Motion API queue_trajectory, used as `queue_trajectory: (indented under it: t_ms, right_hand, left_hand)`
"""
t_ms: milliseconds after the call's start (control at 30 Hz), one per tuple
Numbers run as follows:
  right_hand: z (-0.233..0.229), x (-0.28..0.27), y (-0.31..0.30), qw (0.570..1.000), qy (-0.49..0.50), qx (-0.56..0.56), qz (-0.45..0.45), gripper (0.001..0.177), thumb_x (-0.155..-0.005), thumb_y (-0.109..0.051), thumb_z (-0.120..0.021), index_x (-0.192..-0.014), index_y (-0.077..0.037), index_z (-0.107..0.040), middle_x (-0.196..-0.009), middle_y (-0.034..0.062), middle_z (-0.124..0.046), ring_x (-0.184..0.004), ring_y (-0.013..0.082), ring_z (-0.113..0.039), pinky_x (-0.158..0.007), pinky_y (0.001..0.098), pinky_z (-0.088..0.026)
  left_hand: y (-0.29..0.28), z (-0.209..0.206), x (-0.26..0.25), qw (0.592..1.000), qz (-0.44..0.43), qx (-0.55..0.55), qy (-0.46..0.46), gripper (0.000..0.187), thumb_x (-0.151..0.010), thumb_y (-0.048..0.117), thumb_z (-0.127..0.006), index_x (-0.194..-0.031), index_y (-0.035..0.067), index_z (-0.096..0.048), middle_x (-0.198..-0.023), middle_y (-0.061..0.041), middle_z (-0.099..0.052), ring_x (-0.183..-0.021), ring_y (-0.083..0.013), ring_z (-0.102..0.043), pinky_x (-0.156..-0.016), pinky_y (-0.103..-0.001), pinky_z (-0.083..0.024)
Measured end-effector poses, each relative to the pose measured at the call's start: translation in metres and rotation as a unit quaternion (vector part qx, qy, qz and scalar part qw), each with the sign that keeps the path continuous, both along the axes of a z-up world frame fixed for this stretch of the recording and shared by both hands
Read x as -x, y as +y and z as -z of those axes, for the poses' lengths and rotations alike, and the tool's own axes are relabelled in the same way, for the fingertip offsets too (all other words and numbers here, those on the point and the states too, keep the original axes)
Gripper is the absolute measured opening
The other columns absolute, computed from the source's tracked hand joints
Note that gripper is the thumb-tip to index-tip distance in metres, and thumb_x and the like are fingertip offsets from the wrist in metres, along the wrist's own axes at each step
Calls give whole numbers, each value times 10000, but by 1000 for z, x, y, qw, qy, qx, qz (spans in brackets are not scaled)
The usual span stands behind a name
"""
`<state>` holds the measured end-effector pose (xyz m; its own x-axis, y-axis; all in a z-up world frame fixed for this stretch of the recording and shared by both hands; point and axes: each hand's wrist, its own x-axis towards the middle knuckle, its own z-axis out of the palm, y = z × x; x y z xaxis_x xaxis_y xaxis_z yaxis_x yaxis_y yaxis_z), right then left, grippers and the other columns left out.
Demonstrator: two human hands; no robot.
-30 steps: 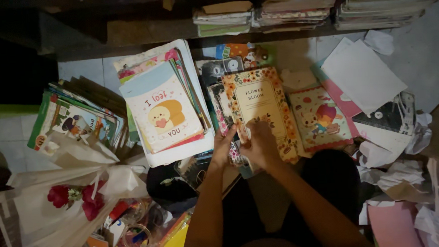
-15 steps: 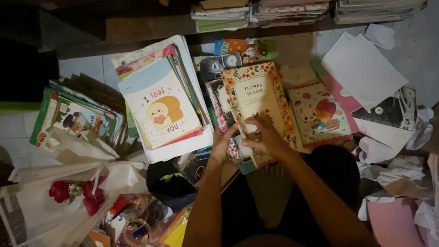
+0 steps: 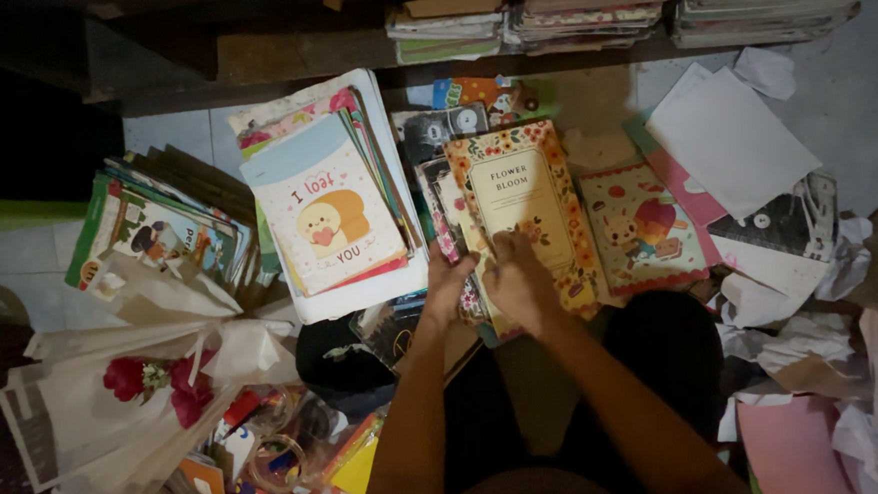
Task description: The person sits on the floor and sorts through a large pile of books and notebooks. They pick up items, flip through pages, and place them into separate stacks or onto a nearby shelf.
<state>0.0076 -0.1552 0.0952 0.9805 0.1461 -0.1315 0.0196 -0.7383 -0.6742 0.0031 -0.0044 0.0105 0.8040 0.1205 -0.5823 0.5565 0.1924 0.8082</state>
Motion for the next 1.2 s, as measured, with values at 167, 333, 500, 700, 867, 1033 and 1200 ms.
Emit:
queue_trajectory:
  t_ms: [167,333,500,700,867,1033,1200]
  right_hand:
    - [-1,7,-15,998,-1,-61,-16,427,-934,-81,-527,-1358,-40,-562,-1284,203,-599,-1085,417,-640,-913,464,-535]
    - [7,40,2,994,-96,-15,-42,573,-815,-50,-555,-1384,3,-520,-1317,253,-587,-1126,428,-624,-928,458,-525]
    - [36,48,4,995,-45,-70,-61,614,-897,-227,-710,-1431,-8,-499,-1249,210,-631,-1094,376,-650,-896,416,-544]
    - [83,26,-47,973,73,-218,-32,488,-920,-213,-700,-1374,-61,-607,-1082,178,-661,-952,378,-665,-817,418,-551]
    - [120,12,-105,991,-130,-9,32,438,-929,-188,-664,-1350,-80,-608,-1119,159,-665,-997,367,-673,-872,433,-549]
    - [137,-8,-165,962,160,172,138,511,-895,-217,-670,-1375,-70,-572,-1167,184,-637,-1006,379,-664,-883,453,-539]
    - [102,-17,-173,974,128,103,157,587,-861,-245,-676,-1400,-60,-535,-1216,208,-608,-1014,390,-655,-893,473,-529]
  left_hand:
    - [-6,-8,2,998,-33,44,-18,639,-892,18,-697,-1458,-15,-402,-1338,-201,-645,-1227,-283,-632,-1093,-386,-509]
    - [-2,-2,7,981,-68,175,-44,544,-1020,279,-546,-1455,-24,-423,-1279,-201,-641,-1146,-313,-624,-995,-446,-541]
    - [0,-2,5,987,-88,135,-2,506,-1015,391,-493,-1422,95,-434,-1264,-101,-646,-1131,-230,-643,-944,-410,-562]
    - [-18,-15,-1,998,-61,6,20,500,-965,144,-729,-1370,-27,-492,-1121,-239,-685,-881,-320,-556,-725,-426,-452]
    - [-20,-17,1,993,-84,56,-65,548,-872,44,-773,-1330,-41,-485,-1202,-179,-693,-1022,-247,-694,-881,-378,-586]
    - [-17,-16,1,993,-84,72,-30,548,-865,47,-758,-1329,-26,-476,-1210,-179,-688,-1033,-252,-699,-886,-391,-592]
    - [-16,-17,1,992,-77,89,-38,576,-863,44,-762,-1366,-21,-488,-1240,-176,-690,-1057,-247,-696,-912,-381,-583]
